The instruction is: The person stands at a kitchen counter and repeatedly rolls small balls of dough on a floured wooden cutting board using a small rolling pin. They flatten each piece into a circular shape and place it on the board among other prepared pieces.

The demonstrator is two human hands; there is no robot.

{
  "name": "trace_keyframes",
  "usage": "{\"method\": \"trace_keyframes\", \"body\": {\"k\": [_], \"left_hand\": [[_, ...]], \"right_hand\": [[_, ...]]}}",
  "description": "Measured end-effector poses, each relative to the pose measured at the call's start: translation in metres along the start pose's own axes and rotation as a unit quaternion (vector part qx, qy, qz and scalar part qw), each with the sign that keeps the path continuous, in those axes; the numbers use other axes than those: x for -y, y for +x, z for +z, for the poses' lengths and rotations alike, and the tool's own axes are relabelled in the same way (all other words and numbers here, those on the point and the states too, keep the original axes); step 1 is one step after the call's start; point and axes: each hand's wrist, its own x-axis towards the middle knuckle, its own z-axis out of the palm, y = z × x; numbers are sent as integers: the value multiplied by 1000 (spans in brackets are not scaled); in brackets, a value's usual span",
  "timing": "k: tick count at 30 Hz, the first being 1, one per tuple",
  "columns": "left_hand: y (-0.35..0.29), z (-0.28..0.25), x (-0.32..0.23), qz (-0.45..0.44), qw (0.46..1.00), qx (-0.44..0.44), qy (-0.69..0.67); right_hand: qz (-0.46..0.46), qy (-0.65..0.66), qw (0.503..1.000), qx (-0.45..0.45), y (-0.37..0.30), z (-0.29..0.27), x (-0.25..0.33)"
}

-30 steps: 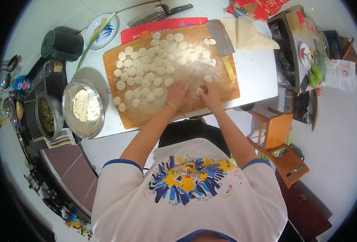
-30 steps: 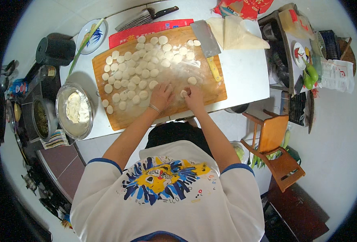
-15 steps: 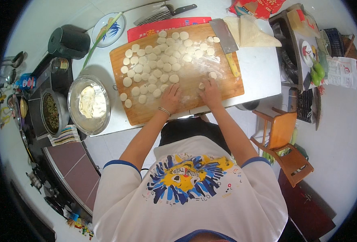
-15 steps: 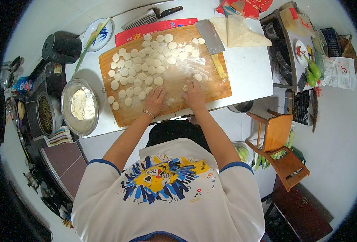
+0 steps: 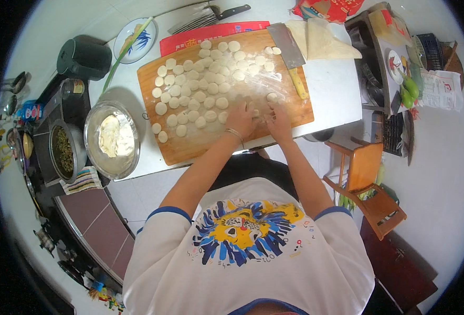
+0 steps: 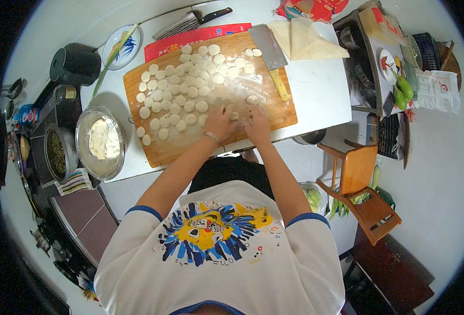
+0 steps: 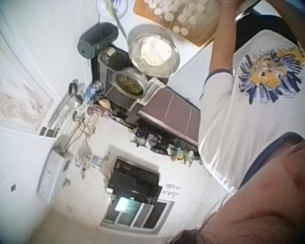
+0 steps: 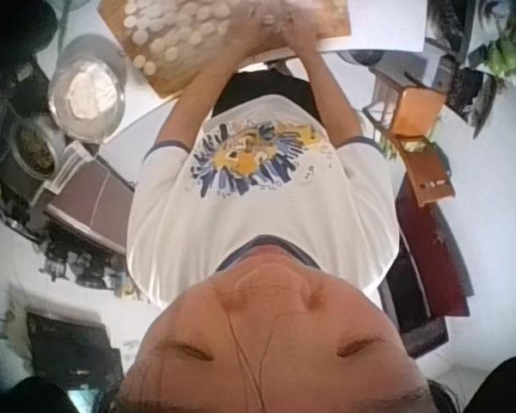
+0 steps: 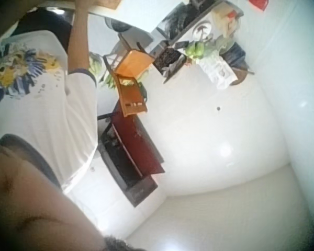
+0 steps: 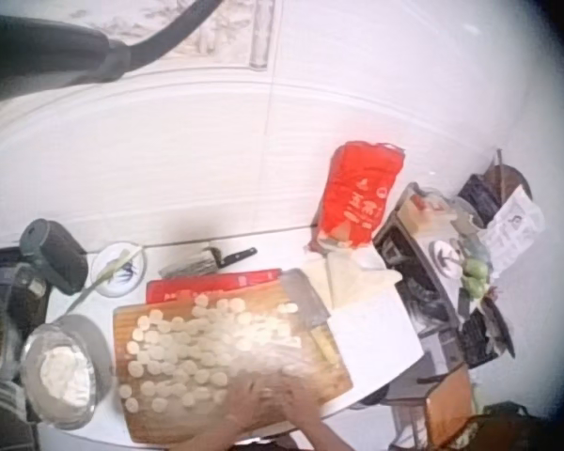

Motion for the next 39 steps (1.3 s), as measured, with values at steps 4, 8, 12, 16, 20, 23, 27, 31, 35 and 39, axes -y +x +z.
{"method": "trace_keyframes", "body": {"k": [4, 8, 12, 16, 20, 23, 27, 31, 35, 39], "left_hand": [[15, 33, -7, -30, 999, -20, 21], [12, 20, -6, -10, 996, 67, 56], [19, 0, -18, -21, 995, 64, 68], [37, 42, -9, 5, 993, -52, 110], [39, 58, 2, 10, 993, -66, 102], [42, 57, 1, -1, 992, -56, 110], [39, 41, -1, 0, 997, -40, 64], [21, 21, 12, 54, 997, 45, 20], [-1, 29, 34, 165, 984, 31, 58], [27, 37, 68, 188, 964, -114, 153]], "right_hand": [[17, -7, 1000, 0, -1, -9, -3], [32, -10, 999, -14, 12, -13, -16], [26, -46, 998, -22, 55, -22, -16], [-21, -103, 993, -46, 106, -18, -10], [-83, -191, 975, -70, 151, -19, -5], [-104, -251, 958, -93, 181, -13, -15], [-59, -282, 957, 13, 206, -6, -22], [3, -297, 955, 23, 208, -9, -20], [32, -231, 972, -10, 165, -20, 1], [-83, -175, 979, 59, 72, -11, 4]]}}
